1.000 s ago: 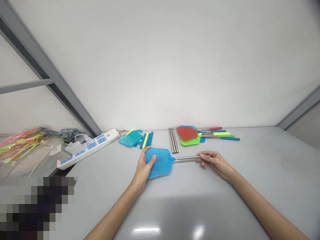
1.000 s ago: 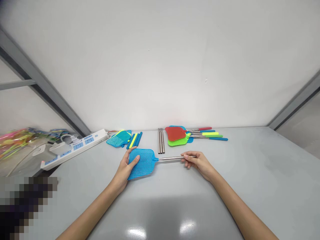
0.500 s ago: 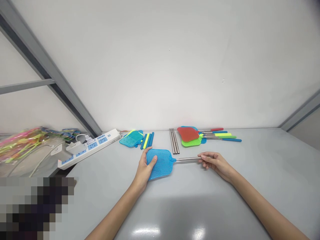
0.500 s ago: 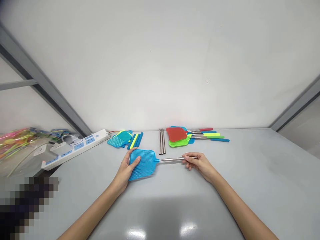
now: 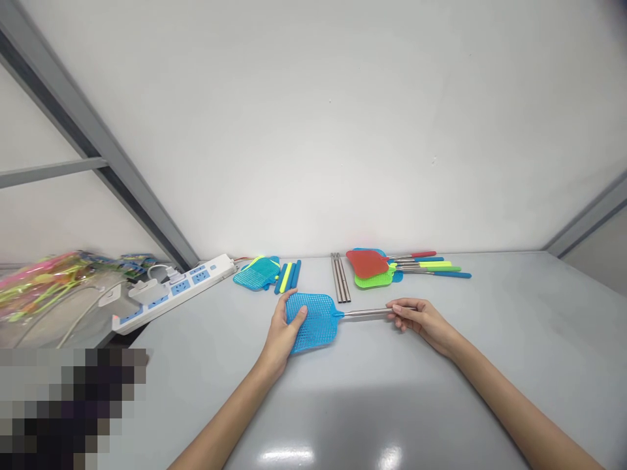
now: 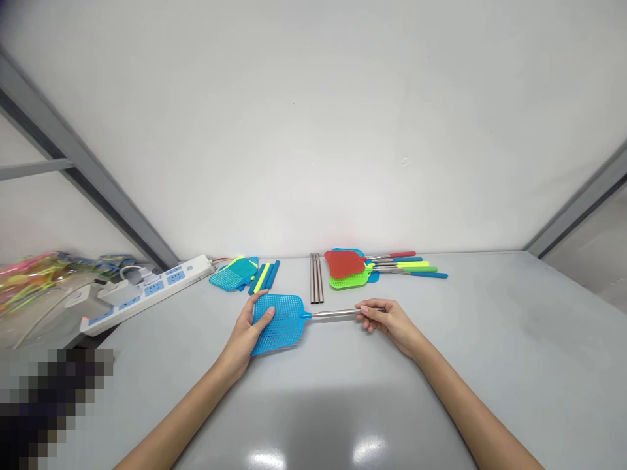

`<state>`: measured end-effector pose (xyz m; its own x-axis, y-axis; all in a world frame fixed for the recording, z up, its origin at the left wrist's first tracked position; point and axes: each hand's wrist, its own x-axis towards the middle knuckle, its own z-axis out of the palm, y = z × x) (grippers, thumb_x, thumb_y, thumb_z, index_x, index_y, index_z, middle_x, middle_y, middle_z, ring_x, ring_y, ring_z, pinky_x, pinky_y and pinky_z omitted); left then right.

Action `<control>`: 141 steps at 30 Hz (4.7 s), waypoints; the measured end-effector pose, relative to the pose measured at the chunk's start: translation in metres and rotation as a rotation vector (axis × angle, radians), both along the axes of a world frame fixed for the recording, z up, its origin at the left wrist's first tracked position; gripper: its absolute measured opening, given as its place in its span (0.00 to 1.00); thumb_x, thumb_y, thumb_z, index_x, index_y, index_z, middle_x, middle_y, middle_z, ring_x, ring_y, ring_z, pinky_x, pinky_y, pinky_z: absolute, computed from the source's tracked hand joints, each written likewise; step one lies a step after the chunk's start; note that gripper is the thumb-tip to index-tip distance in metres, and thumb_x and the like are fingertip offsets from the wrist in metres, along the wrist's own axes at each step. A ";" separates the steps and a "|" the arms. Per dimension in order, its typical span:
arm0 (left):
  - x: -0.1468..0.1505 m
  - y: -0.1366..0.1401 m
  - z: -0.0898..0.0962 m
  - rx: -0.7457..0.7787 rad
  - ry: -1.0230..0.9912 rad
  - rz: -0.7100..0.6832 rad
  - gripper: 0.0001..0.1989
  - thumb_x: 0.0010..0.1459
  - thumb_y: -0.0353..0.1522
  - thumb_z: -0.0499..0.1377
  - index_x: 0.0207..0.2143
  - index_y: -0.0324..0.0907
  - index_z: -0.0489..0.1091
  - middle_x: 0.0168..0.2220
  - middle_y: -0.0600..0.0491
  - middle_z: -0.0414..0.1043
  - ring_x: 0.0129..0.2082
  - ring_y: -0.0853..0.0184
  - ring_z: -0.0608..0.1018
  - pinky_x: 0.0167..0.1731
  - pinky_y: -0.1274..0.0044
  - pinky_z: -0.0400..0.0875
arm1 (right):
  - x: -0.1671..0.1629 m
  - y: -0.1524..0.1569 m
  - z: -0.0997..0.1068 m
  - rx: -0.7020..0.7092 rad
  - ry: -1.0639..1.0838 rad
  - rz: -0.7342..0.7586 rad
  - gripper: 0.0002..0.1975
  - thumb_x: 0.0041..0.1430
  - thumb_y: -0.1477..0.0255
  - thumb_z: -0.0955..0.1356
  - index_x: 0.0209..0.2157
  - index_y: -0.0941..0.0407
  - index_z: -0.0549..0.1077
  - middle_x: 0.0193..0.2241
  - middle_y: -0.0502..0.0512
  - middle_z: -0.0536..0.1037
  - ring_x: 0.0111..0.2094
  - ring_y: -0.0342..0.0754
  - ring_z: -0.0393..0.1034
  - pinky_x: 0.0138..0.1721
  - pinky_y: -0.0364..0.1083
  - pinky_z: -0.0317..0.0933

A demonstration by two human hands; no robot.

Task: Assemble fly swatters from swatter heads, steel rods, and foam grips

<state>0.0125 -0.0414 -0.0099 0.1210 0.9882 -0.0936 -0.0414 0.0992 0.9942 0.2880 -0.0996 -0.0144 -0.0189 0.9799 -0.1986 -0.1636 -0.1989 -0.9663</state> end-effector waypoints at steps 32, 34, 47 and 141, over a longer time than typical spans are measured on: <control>0.002 -0.002 0.005 -0.034 -0.026 0.033 0.29 0.43 0.38 0.60 0.49 0.44 0.58 0.40 0.50 0.65 0.34 0.66 0.72 0.36 0.73 0.67 | -0.001 0.000 0.001 -0.018 0.011 -0.010 0.15 0.45 0.66 0.69 0.35 0.61 0.73 0.28 0.59 0.73 0.24 0.42 0.62 0.27 0.44 0.57; 0.002 -0.002 0.005 -0.033 -0.025 0.033 0.28 0.43 0.38 0.60 0.49 0.44 0.58 0.41 0.50 0.65 0.34 0.66 0.72 0.36 0.73 0.67 | -0.001 0.000 0.001 -0.022 0.015 -0.012 0.16 0.44 0.66 0.69 0.34 0.61 0.73 0.27 0.58 0.73 0.24 0.42 0.62 0.27 0.44 0.57; 0.002 -0.001 0.006 -0.040 -0.036 0.029 0.29 0.43 0.38 0.60 0.49 0.44 0.57 0.41 0.50 0.65 0.34 0.67 0.72 0.35 0.74 0.67 | -0.002 -0.001 0.003 -0.036 -0.010 -0.017 0.15 0.44 0.65 0.69 0.33 0.60 0.73 0.27 0.58 0.73 0.24 0.43 0.62 0.27 0.44 0.58; -0.004 0.001 0.008 0.108 0.117 -0.064 0.20 0.46 0.39 0.57 0.40 0.42 0.58 0.23 0.57 0.65 0.20 0.71 0.70 0.20 0.80 0.64 | 0.009 -0.006 0.009 -0.095 -0.046 0.331 0.16 0.49 0.65 0.66 0.36 0.63 0.73 0.13 0.46 0.60 0.14 0.35 0.44 0.16 0.41 0.39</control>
<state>0.0080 -0.0406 -0.0024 0.1788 0.9839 -0.0045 0.0786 -0.0097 0.9969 0.2967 -0.1061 -0.0050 -0.3211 0.8994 -0.2965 -0.0320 -0.3232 -0.9458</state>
